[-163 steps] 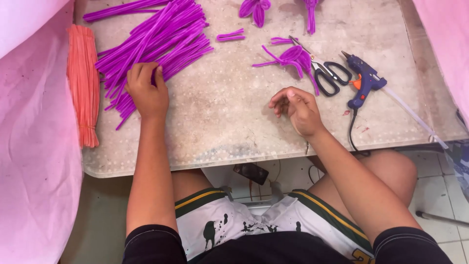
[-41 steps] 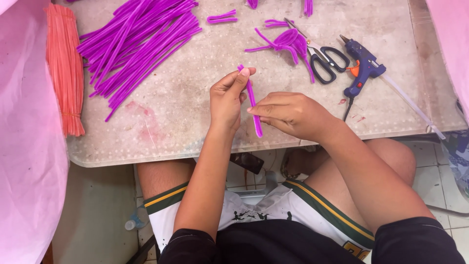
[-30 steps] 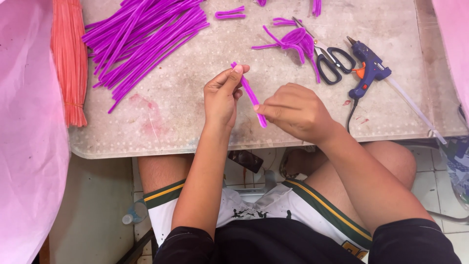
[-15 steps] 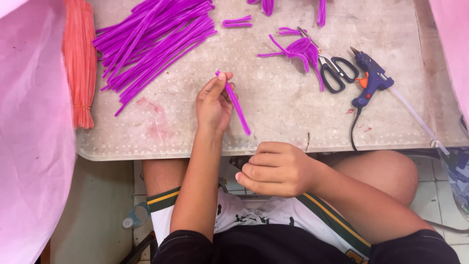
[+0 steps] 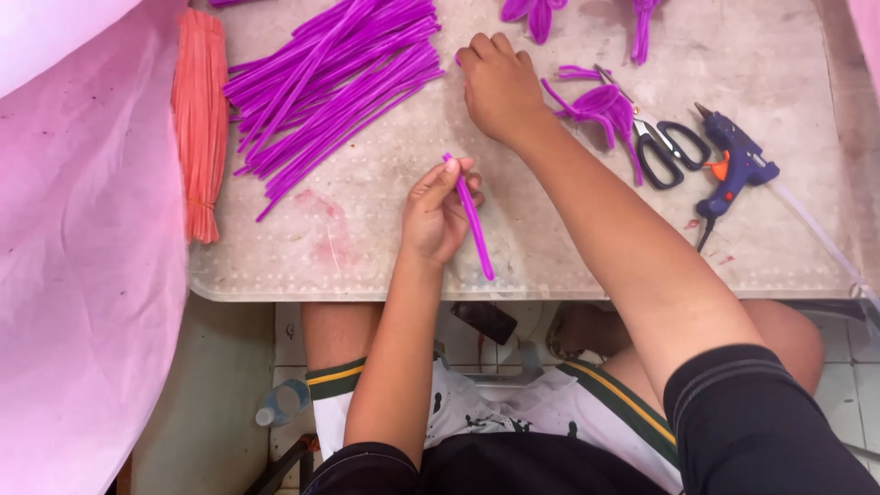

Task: Preparing decorative petals by twisting and shaping purple pipe cleaners at a design station.

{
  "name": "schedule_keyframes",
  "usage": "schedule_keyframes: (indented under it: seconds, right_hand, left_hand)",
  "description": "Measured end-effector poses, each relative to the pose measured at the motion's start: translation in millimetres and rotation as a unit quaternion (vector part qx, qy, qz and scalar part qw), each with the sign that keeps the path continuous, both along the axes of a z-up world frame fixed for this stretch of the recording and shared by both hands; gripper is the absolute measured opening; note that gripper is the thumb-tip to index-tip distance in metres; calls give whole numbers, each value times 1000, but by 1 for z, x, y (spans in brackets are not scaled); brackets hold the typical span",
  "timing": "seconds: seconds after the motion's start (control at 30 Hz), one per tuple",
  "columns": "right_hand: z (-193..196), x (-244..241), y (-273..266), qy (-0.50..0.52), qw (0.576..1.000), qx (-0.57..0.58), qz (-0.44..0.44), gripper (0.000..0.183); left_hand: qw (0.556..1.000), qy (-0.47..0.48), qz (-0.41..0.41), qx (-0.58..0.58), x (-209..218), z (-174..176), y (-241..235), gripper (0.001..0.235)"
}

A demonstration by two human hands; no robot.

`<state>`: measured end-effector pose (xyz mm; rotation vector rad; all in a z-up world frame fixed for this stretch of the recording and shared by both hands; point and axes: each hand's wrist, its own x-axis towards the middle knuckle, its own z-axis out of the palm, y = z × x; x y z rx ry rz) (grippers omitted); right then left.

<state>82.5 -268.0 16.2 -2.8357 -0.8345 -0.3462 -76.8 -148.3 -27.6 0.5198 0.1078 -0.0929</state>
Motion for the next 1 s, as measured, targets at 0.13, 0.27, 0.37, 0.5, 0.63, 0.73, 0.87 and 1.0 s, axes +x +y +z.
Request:
schedule_keyframes:
  seconds: [0.13, 0.27, 0.37, 0.5, 0.63, 0.73, 0.87, 1.0]
  right_hand:
    - [-12, 11, 10, 9, 1000, -11, -19, 23]
    - [-1, 1, -5, 87, 995, 54, -20, 23]
    - [54, -42, -12, 240, 961, 138, 2, 23]
    - [100, -92, -45, 380, 864, 327, 41, 18]
    - [110, -137, -77, 399, 811, 425, 48, 11]
    - [80, -152, -95, 380, 806, 452, -19, 13]
    - [34, -157, -111, 377, 726, 571, 65, 24]
    - [34, -157, -125, 414, 717, 558, 52, 31]
  left_hand:
    - [999, 32, -3, 36, -5, 7, -2, 16]
    - [999, 4, -8, 44, -1, 3, -7, 16]
    - [998, -9, 0, 59, -2, 4, -7, 15]
    - [980, -68, -3, 187, -9, 17, -12, 16]
    - [944, -216, -36, 247, -23, 48, -15, 16]
    - [931, -249, -106, 243, -32, 56, -27, 22]
    - [939, -223, -72, 253, -38, 54, -40, 11]
    - [931, -242, -92, 257, -38, 61, -36, 9]
